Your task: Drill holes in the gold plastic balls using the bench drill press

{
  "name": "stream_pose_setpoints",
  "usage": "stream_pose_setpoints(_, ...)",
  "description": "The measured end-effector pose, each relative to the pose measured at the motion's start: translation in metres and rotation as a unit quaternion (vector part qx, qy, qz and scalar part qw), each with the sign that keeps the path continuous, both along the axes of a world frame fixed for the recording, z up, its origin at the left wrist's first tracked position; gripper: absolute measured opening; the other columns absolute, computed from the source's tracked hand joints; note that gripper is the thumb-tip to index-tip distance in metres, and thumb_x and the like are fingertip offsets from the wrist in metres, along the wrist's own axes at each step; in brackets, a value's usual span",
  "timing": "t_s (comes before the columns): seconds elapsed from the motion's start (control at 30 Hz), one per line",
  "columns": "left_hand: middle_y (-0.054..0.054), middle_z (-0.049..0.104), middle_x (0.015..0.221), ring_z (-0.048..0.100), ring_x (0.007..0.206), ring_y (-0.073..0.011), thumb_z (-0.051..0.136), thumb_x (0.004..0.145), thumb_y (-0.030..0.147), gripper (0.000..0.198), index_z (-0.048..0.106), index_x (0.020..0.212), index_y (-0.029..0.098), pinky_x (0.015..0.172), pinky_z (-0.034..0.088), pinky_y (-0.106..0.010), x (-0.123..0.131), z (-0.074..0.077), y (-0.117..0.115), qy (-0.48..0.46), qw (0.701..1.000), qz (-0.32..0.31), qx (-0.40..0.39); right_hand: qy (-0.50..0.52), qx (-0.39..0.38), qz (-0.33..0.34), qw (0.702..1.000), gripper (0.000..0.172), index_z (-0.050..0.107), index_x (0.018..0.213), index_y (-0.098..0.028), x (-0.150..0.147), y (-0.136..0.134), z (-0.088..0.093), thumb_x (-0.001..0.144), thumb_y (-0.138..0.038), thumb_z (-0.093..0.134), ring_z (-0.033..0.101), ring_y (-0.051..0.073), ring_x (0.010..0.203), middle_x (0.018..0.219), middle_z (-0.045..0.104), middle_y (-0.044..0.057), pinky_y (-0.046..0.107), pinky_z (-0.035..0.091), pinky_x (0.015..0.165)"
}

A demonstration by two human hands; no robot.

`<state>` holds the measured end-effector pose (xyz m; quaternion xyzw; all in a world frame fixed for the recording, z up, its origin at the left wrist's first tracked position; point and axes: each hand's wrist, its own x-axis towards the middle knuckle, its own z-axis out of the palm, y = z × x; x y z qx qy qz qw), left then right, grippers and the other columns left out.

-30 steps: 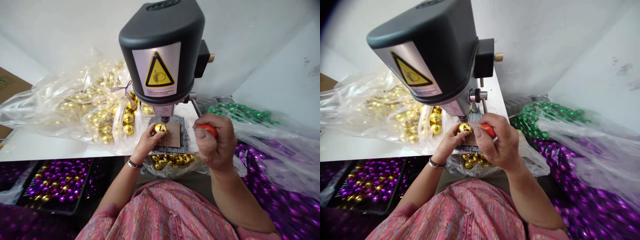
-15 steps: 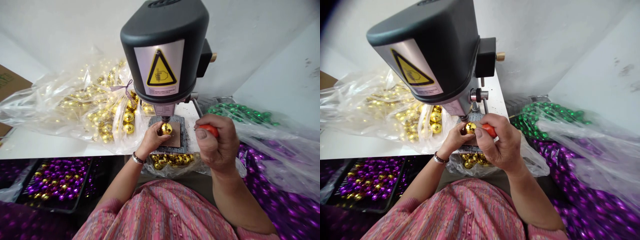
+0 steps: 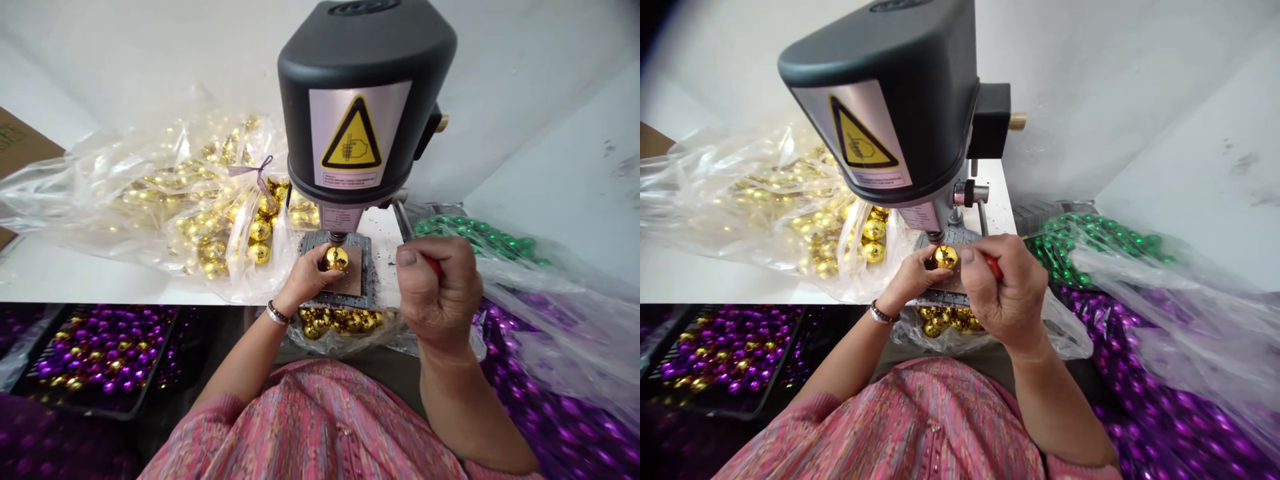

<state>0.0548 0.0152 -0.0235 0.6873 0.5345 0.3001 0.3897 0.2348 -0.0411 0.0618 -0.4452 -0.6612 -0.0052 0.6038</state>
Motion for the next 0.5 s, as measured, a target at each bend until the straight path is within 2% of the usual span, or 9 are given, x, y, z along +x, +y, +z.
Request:
stream_pose_setpoints(0.1,-0.002,0.073,0.105,0.065,0.091,-0.0175,0.077,0.073,0.018,0.051,0.067,0.124,0.018,0.086,0.05,-0.027,0.0,0.0,0.0,-0.003,1.0,-0.005,0.005,-0.008,0.015,-0.02,1.0,0.003,0.057,0.089,-0.023,-0.002,0.002,-0.009,0.09,-0.02,0.055,0.054,0.007,0.062,0.074,0.06,-0.005,0.022,0.046,0.06)
stream_pose_setpoints(0.4,-0.003,0.072,0.107,0.065,0.096,-0.0201,0.077,0.073,0.017,0.05,0.066,0.122,0.017,0.088,0.049,-0.029,0.001,-0.002,-0.001,-0.019,1.0,-0.01,-0.008,0.056,0.074,0.022,0.995,0.014,0.056,0.101,-0.024,-0.005,0.016,-0.048,0.089,-0.018,0.053,0.061,0.009,0.073,0.081,0.06,-0.004,0.028,0.055,0.07)
stream_pose_setpoints(0.5,-0.002,0.072,0.107,0.065,0.096,-0.0199,0.077,0.072,0.018,0.05,0.066,0.121,0.018,0.088,0.049,-0.029,0.0,-0.003,-0.001,-0.019,1.0,-0.006,-0.003,0.065,0.079,0.028,0.994,0.011,0.055,0.098,-0.023,-0.007,0.02,-0.058,0.089,-0.017,0.052,0.062,0.011,0.076,0.079,0.059,-0.003,0.031,0.058,0.074)
